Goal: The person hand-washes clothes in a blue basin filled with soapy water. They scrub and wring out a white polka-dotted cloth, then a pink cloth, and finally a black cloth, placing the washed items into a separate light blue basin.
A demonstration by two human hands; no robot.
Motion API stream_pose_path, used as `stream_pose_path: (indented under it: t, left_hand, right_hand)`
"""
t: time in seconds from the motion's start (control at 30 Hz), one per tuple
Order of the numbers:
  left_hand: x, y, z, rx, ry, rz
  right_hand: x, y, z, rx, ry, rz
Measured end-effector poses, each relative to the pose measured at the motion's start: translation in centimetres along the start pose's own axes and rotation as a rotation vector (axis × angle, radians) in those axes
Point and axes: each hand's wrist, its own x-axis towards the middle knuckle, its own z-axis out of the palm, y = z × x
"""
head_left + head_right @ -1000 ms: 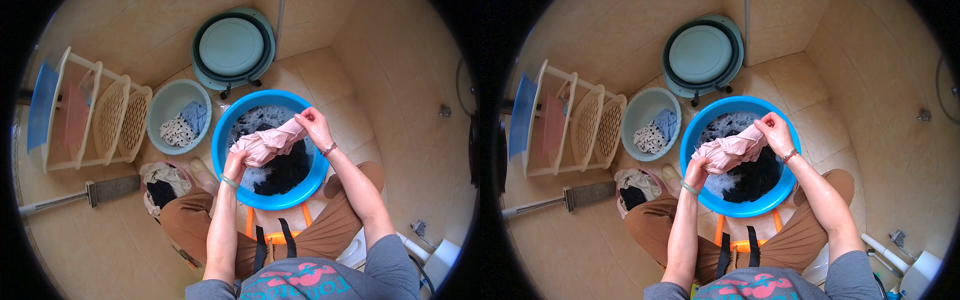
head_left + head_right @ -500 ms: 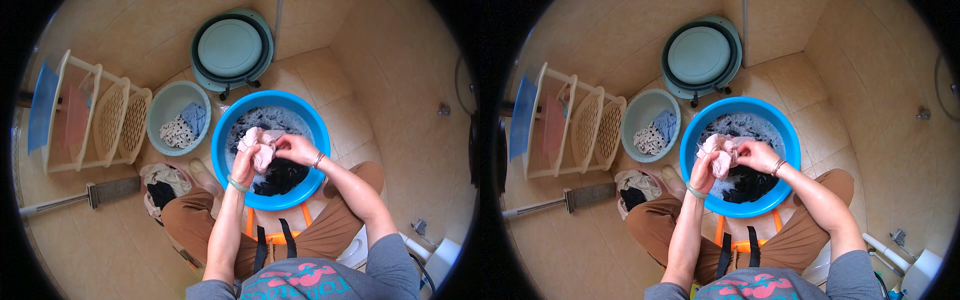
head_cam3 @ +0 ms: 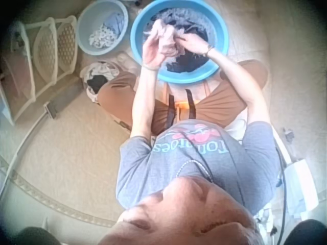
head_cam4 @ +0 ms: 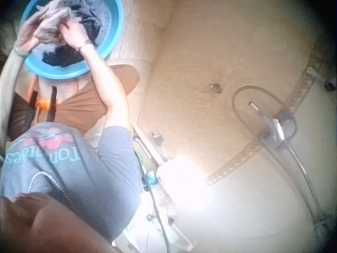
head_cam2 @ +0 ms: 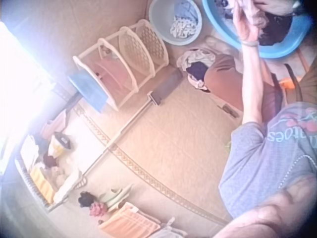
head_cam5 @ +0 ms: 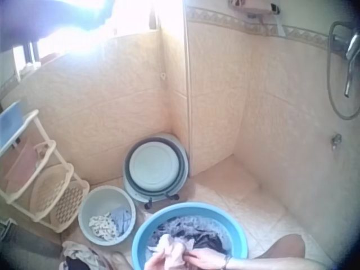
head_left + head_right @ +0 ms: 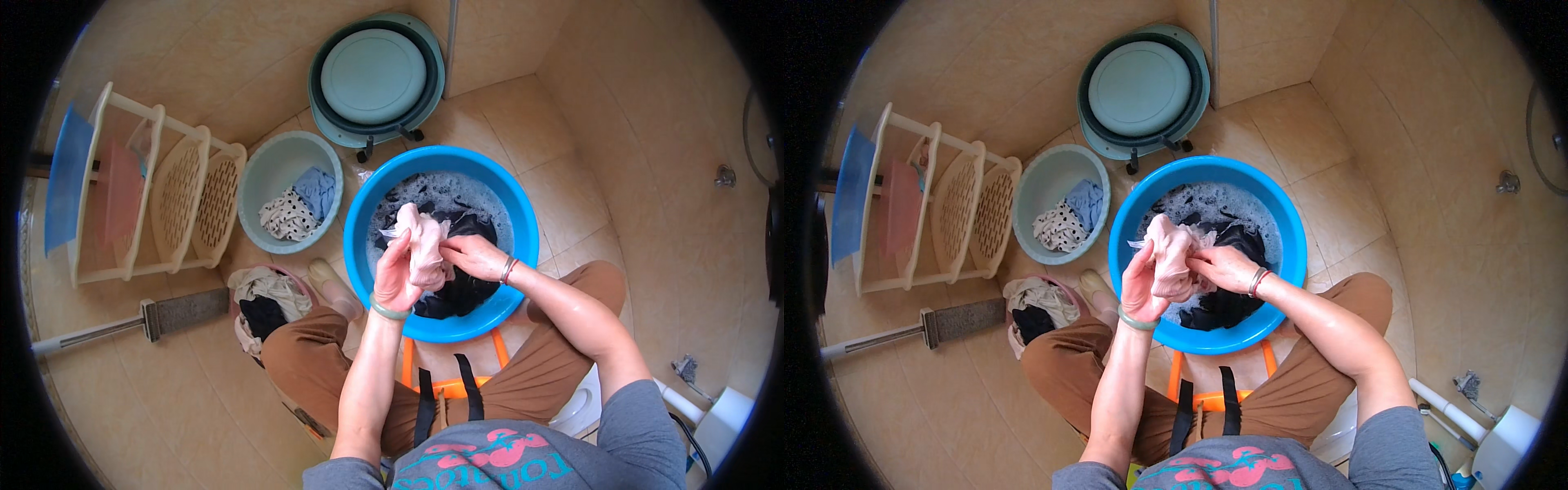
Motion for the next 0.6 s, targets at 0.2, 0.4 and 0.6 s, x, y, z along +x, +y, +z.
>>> stream_pose_path:
  t: [0.2,0.4,0.6]
  left_hand:
    - [0.4,0.2,0.6,0.016,-0.003,-0.005]
    - [0.6,1.0,-3.2,-0.005,-0.010,0.059]
    - [0.9,1.0,-3.2,0.005,0.076,0.059]
  right_hand:
    - [0.7,-0.1,-0.1,0.457,-0.056,0.039]
    - [0.9,-1.1,-2.4,0.578,0.204,-0.050]
    - [0.3,-2.1,-4.1,0.557,0.287,0.072]
